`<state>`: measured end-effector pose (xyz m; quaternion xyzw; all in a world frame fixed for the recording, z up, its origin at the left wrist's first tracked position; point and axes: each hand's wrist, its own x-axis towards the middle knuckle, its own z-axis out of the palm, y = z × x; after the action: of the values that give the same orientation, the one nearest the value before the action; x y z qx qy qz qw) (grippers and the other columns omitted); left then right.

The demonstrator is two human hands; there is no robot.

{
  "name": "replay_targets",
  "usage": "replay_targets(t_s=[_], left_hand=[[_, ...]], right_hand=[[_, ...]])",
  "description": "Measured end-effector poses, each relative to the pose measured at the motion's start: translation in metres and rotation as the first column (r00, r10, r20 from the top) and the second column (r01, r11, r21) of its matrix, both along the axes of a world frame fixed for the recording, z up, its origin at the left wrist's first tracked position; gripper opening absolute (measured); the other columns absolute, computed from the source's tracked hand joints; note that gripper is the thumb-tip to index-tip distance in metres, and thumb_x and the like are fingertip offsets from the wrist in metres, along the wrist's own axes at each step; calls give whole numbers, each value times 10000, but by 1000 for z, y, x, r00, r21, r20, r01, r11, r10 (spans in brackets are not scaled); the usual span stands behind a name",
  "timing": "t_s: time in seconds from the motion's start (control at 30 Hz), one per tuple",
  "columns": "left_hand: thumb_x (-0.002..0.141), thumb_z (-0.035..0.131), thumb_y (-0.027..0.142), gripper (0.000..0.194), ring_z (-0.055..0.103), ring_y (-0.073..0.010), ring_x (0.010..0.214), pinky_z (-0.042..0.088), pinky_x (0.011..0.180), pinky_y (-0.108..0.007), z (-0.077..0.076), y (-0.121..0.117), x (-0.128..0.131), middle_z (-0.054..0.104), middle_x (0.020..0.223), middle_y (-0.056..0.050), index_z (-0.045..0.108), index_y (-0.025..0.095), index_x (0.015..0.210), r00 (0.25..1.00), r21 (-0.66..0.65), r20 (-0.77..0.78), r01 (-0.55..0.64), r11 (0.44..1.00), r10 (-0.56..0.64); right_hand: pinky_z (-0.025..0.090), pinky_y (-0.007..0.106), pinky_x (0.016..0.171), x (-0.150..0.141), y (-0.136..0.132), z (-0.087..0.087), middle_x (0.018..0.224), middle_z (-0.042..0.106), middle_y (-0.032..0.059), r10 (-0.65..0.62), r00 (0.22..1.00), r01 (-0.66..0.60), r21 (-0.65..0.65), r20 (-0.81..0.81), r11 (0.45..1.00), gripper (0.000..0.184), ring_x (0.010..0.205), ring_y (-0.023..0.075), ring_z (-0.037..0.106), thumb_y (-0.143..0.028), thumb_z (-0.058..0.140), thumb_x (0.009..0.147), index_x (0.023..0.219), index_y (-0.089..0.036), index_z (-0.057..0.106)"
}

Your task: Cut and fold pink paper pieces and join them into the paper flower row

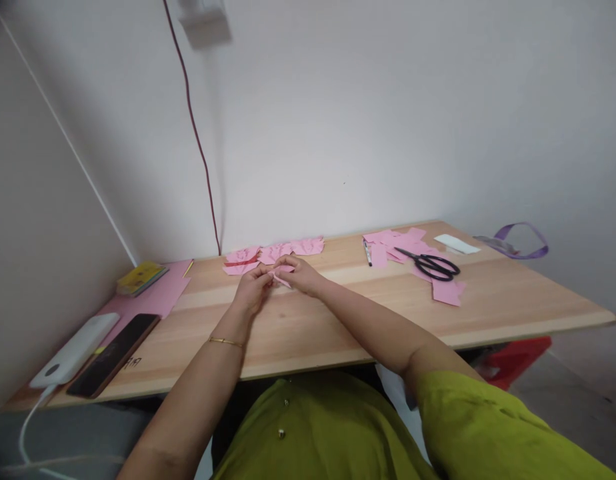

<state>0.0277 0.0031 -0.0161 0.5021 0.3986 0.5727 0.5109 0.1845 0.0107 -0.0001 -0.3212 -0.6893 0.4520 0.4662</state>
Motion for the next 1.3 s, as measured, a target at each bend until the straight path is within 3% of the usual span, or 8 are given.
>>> replay_targets(t_s=[0.17,0.47,0.6,0.8,1.07,1.3], left_hand=[[574,690,185,127,527,-92,614,406,629,-227,2,0,-1,595,658,4,677,130,687,997,3,-44,-66,998,66],[582,675,194,116,465,-74,550,392,577,-211,8,-3,-1,502,547,38,668,123,672,997,-21,82,8,1000,-6],[659,699,324,203,484,-80,529,460,593,-244,6,-2,-3,519,566,28,636,132,680,995,-72,95,51,996,-44],[633,766,375,297,491,-78,487,512,592,-281,4,-3,-6,512,536,35,627,120,693,997,-103,18,76,992,-75],[619,776,360,289,538,-84,513,534,659,-307,6,-4,-8,577,574,15,633,117,681,995,-105,-41,87,991,-92],[616,770,310,239,551,-87,517,520,651,-293,4,-4,-8,603,596,5,637,125,690,986,-106,-120,104,989,-116]], right_hand=[[415,247,683,-3,4,-4,766,593,-10,-28,1000,28,27,2,999,165,735,132,526,-302,650,695,788,-174,602],[428,265,701,-4,12,-11,736,586,-13,8,995,-5,31,-97,999,157,717,130,542,-292,664,688,747,-166,591],[431,264,670,-2,14,-14,750,597,-6,42,994,-40,24,-100,999,176,679,123,547,-319,669,708,749,-167,590],[440,262,686,0,14,-11,791,607,12,73,997,-71,59,-39,996,157,733,132,566,-295,665,709,761,-161,602],[409,251,685,4,18,-12,754,604,-16,17,999,-19,-73,-27,997,201,706,120,545,-248,670,665,834,-161,607],[394,243,683,6,17,-11,711,583,-32,70,995,-77,-91,-71,993,141,682,111,520,-238,627,682,797,-157,615]])
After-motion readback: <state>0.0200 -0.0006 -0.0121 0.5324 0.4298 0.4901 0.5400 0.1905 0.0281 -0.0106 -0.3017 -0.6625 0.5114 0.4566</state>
